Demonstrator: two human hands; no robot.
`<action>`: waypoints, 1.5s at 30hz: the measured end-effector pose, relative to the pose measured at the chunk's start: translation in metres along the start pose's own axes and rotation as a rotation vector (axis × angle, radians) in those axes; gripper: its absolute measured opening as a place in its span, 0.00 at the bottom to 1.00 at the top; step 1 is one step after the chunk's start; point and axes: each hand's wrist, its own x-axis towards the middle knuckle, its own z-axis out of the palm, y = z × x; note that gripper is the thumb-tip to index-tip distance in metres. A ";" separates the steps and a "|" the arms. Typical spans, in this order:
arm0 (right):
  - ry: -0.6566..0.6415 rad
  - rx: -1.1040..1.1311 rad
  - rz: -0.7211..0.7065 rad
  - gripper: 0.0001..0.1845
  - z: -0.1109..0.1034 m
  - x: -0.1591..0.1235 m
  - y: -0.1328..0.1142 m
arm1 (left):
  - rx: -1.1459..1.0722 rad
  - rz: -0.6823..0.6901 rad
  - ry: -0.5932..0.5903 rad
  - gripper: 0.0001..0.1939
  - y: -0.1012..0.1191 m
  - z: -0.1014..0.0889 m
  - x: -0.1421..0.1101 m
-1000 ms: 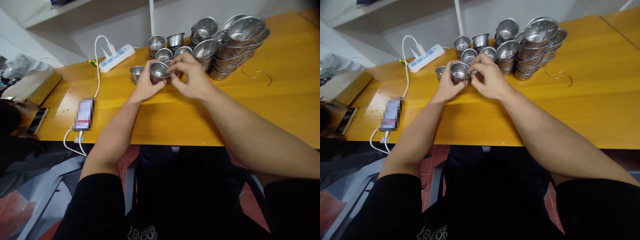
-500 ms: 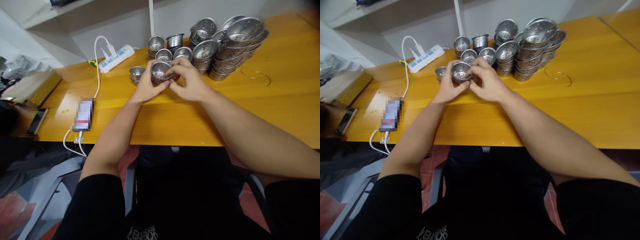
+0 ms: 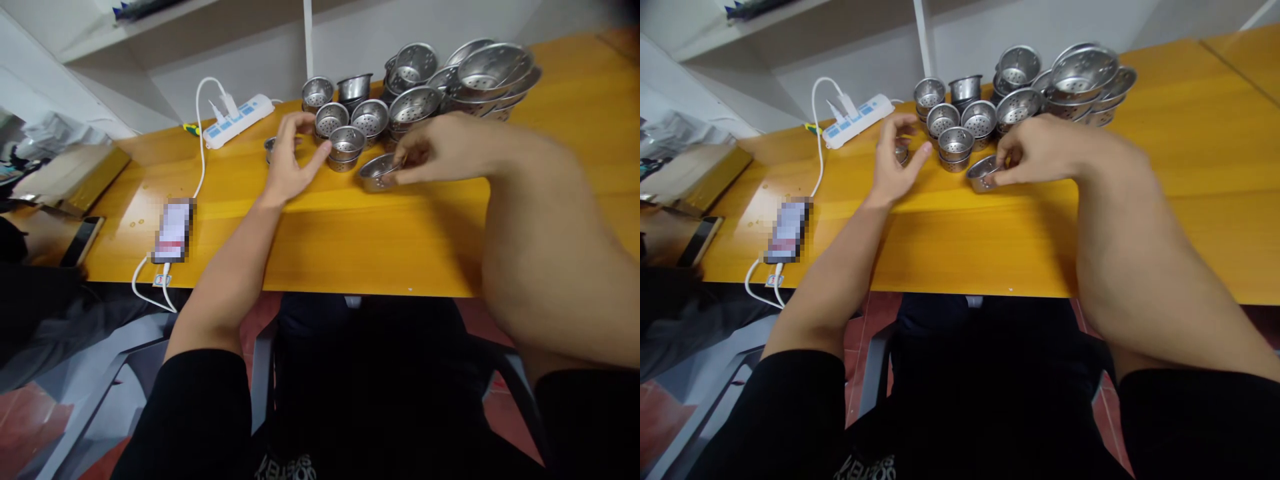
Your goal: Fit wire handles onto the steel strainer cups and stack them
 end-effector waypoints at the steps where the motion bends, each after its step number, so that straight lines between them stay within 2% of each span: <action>1: -0.023 -0.019 0.029 0.13 0.002 0.002 0.003 | 0.030 -0.006 0.062 0.40 -0.006 -0.004 0.002; 4: -0.027 -0.055 0.049 0.13 0.011 0.010 0.007 | 0.155 -0.033 0.164 0.42 -0.029 -0.016 0.006; 6: -0.017 -0.096 0.080 0.14 0.017 0.015 0.006 | 0.325 -0.078 0.130 0.40 -0.050 -0.023 0.004; 8: -0.009 -0.134 0.121 0.18 0.021 0.017 0.004 | 0.408 -0.190 0.118 0.40 -0.073 -0.027 0.000; 11: 0.010 -0.155 0.161 0.21 0.025 0.017 -0.001 | 0.276 -0.369 0.176 0.50 -0.100 -0.027 -0.005; 13: 0.032 -0.158 0.197 0.23 0.026 0.015 -0.005 | 0.122 -0.459 0.157 0.53 -0.110 -0.025 -0.007; 15: 0.063 -0.154 0.240 0.26 0.025 0.013 -0.008 | 0.032 -0.485 0.138 0.50 -0.112 -0.024 -0.007; 18: 0.097 -0.135 0.268 0.24 0.023 0.011 -0.012 | 0.056 -0.430 0.210 0.42 -0.113 -0.024 -0.005; 20: 0.100 -0.129 0.266 0.22 0.024 0.012 -0.013 | 0.091 -0.379 0.278 0.42 -0.114 -0.026 -0.002; 22: 0.132 -0.117 0.234 0.20 0.027 0.013 -0.013 | 0.089 -0.339 0.311 0.45 -0.115 -0.027 0.000; 25: 0.231 -0.023 0.045 0.17 0.028 0.014 -0.014 | 0.041 -0.323 0.320 0.55 -0.108 -0.029 0.002; 27: 0.252 0.075 -0.125 0.20 0.022 0.007 -0.018 | 0.039 -0.313 0.320 0.59 -0.097 -0.030 0.003; 30: 0.210 0.194 -0.303 0.31 0.003 -0.018 -0.028 | 0.074 -0.247 0.319 0.60 -0.080 -0.029 0.004; 32: 0.107 0.235 -0.347 0.38 -0.011 -0.040 -0.024 | 0.063 -0.198 0.309 0.59 -0.074 -0.027 0.004; 34: -0.092 0.245 -0.271 0.44 -0.019 -0.060 -0.001 | 0.029 -0.166 0.292 0.56 -0.074 -0.025 0.004; 36: -0.273 0.208 -0.054 0.53 -0.019 -0.072 0.042 | -0.003 -0.145 0.277 0.53 -0.076 -0.022 0.005; 37: -0.314 0.169 0.096 0.57 -0.018 -0.076 0.067 | -0.015 -0.137 0.273 0.52 -0.077 -0.020 0.006; 38: -0.290 0.104 0.247 0.55 -0.015 -0.079 0.094 | -0.022 -0.130 0.274 0.51 -0.078 -0.019 0.006; 39: -0.220 0.046 0.406 0.47 -0.013 -0.080 0.119 | -0.025 -0.125 0.279 0.50 -0.078 -0.017 0.007; 41: 0.037 -0.088 0.577 0.26 -0.009 -0.081 0.159 | -0.028 -0.122 0.296 0.49 -0.077 -0.014 0.007; 42: 0.084 -0.104 0.649 0.18 -0.009 -0.080 0.171 | -0.031 -0.123 0.303 0.49 -0.076 -0.013 0.007; 43: 0.098 -0.108 0.691 0.14 -0.010 -0.080 0.177 | -0.037 -0.125 0.306 0.50 -0.075 -0.012 0.007; 45: 0.052 -0.103 0.737 0.19 -0.013 -0.076 0.177 | -0.053 -0.132 0.305 0.51 -0.071 -0.011 0.006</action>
